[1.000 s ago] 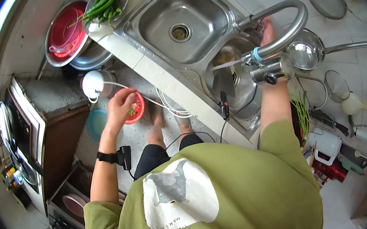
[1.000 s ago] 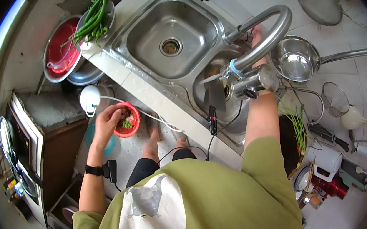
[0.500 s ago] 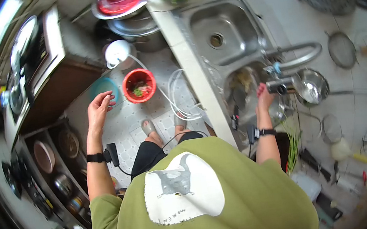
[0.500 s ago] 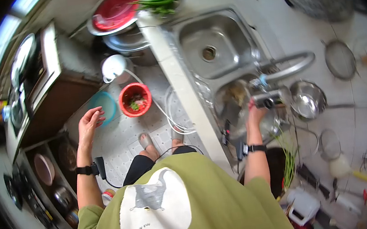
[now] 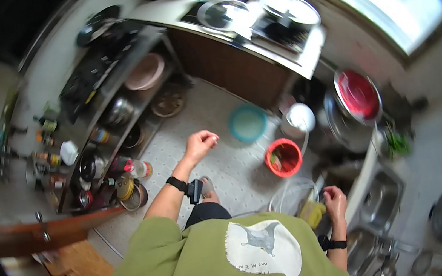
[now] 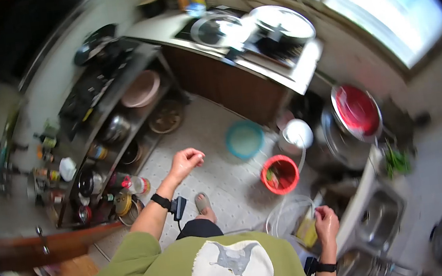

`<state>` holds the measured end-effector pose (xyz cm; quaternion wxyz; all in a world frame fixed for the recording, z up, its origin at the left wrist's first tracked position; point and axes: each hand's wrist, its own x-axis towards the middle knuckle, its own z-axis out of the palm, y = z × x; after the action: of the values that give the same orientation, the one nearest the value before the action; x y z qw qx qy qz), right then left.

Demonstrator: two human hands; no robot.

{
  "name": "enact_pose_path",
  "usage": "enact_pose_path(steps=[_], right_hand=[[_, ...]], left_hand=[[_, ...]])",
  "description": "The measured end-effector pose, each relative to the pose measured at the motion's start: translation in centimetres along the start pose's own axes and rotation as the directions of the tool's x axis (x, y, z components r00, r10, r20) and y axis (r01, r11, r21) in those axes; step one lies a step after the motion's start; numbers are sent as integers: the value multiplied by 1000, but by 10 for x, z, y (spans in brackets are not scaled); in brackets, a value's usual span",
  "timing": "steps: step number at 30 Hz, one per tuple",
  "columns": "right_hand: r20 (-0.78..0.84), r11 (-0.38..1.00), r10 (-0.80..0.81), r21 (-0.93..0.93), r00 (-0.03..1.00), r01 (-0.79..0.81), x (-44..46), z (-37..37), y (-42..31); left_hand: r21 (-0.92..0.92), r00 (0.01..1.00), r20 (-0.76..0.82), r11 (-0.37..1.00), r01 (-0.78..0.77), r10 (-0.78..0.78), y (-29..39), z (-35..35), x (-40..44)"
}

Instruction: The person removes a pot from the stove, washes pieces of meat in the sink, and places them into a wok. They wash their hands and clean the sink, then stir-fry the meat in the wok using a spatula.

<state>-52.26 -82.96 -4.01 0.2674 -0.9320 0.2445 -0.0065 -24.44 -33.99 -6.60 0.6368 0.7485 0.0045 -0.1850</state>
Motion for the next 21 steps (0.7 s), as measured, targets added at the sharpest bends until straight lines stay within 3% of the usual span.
enact_pose_path(steps=[1,2,4,6,7,8,9,10,12,13,15,18,20,21], right_hand=[[145,998,33,49,989,-41,23,11,-47],[296,992,74,79,952,-101,39,21,-94],[522,937,-27,310,853,-160,79,57,-163],[670,788,-219,551,710,-276,113,98,-227],[709,662,-206,609,675,-437,128,128,-252],[613,894,-167,425,772,-144,157,192,-240],[297,800,-580,32,758,599,168,213,-255],[203,205,-913,-522,354,828,173,221,-290],[214,567,-762,-236,611,789,183,237,-391],[286,673,-651,-210,703,709,207,255,-426],[262,736,-655,12,708,677,229,262,-507],[181,740,-673,191,717,645,276,278,-633],[90,639,-754,329,650,696,312,289,-717],[116,632,-746,434,656,642,330,296,-759]], left_hand=[[-61,999,-22,998,22,-24,-5,-34,-5],[13,999,-47,1000,18,-18,-2,-68,-13],[7,994,-110,1000,10,-9,-10,-135,-24],[-58,983,-180,998,34,-44,-29,-192,-35],[-104,975,-201,992,76,-96,-37,-220,-38],[-109,972,-214,991,72,-94,-36,-244,-43],[-126,949,-281,986,110,-141,-34,-263,-49],[-143,919,-348,979,144,-186,-35,-283,-53],[-162,908,-378,978,129,-183,-44,-322,-47],[-209,893,-405,971,116,-194,-42,-337,-46],[-257,868,-445,960,111,-219,-27,-359,-39],[-336,876,-439,941,47,-201,5,-389,-3],[-323,897,-425,946,-27,-119,32,-413,33],[-333,895,-436,941,-63,-95,47,-425,54]])
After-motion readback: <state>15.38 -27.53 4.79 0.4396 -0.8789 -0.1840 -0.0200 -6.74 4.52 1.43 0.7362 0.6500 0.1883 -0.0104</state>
